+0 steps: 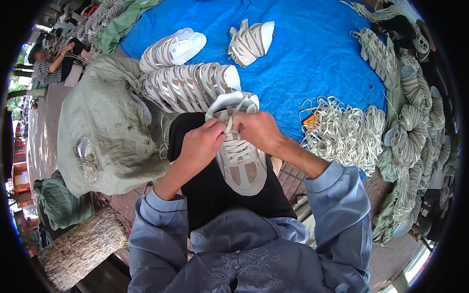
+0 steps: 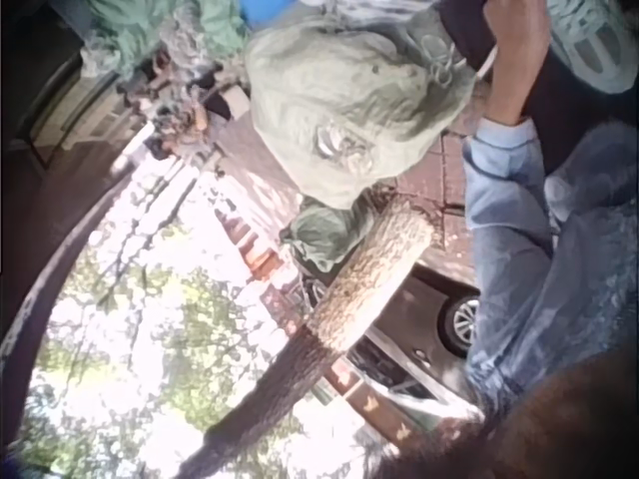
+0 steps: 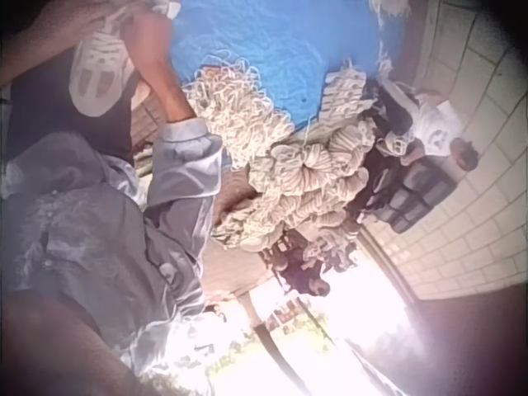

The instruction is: The person laces a white sneaker by threading a white shoelace through the eyelets, pulling it tight, and tying a knot. They then pick up a second white sneaker and begin lacing it in the same manner.

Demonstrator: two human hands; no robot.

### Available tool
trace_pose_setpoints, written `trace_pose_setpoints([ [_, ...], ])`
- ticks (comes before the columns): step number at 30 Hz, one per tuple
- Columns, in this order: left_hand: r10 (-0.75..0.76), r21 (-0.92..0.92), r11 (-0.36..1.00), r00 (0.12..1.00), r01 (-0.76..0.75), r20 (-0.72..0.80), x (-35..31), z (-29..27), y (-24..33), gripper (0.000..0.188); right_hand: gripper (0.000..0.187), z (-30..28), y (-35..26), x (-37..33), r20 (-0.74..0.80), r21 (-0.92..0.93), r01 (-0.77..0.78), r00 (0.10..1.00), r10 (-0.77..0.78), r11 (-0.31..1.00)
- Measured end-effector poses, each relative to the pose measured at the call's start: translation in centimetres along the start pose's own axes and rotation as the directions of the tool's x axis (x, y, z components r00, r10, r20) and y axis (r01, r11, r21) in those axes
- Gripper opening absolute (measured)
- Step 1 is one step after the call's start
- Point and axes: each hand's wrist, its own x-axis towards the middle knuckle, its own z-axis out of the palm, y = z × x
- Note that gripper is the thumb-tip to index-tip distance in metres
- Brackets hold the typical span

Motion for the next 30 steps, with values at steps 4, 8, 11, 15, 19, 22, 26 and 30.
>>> trace_pose_setpoints([
  [4, 0.025, 0.158, 0.987, 0.999, -0.031, 0.037, 0.3, 0.4, 0.4, 0.010, 0.019, -0.6, 1.1, -0.7, 0.163, 0.525, -0.222, 0.974, 0.160, 0.821],
  [8, 0.014, 0.056, 0.998, 0.995, -0.020, 0.103, 1.0, 0.1, -0.1, 0.012, 0.019, -1.2, 1.3, 0.0, 0.338, 0.573, -0.283, 0.937, 0.093, 0.769],
  [11, 0.002, -0.212, 0.977, 1.000, 0.003, 0.023, 1.1, -0.2, -0.4, 0.012, 0.019, -1.5, 1.0, 0.5, 0.432, 0.463, -0.328, 0.894, 0.114, 0.824],
  [15, -0.115, -0.380, 0.925, 0.970, 0.025, -0.216, -0.1, -0.5, 0.2, 0.012, 0.019, -1.4, 1.1, 0.0, 0.352, 0.469, -0.281, 0.929, 0.114, 0.838],
  [19, -0.028, -0.297, 0.954, 0.970, -0.047, -0.243, -1.0, 0.0, 1.4, 0.010, 0.017, -0.6, 1.9, -1.7, 0.196, 0.715, -0.333, 0.939, 0.281, 0.614],
  [22, -0.043, -0.243, 0.970, 0.998, 0.033, -0.036, -0.4, 1.0, 2.1, 0.013, 0.017, 0.3, 2.3, -2.9, 0.072, 0.814, -0.167, 0.980, 0.188, 0.557],
  [26, -0.015, -0.339, 0.938, 0.984, 0.077, 0.180, 0.8, 0.8, 1.8, 0.018, 0.018, 0.4, 2.6, -3.4, -0.025, 0.784, -0.046, 0.994, 0.106, 0.619],
  [30, -0.048, -0.598, 0.645, 0.807, 0.476, 0.589, 2.8, -1.2, 0.3, 0.014, 0.015, 0.2, 2.4, -3.1, -0.032, 0.686, 0.007, 0.999, 0.020, 0.728],
])
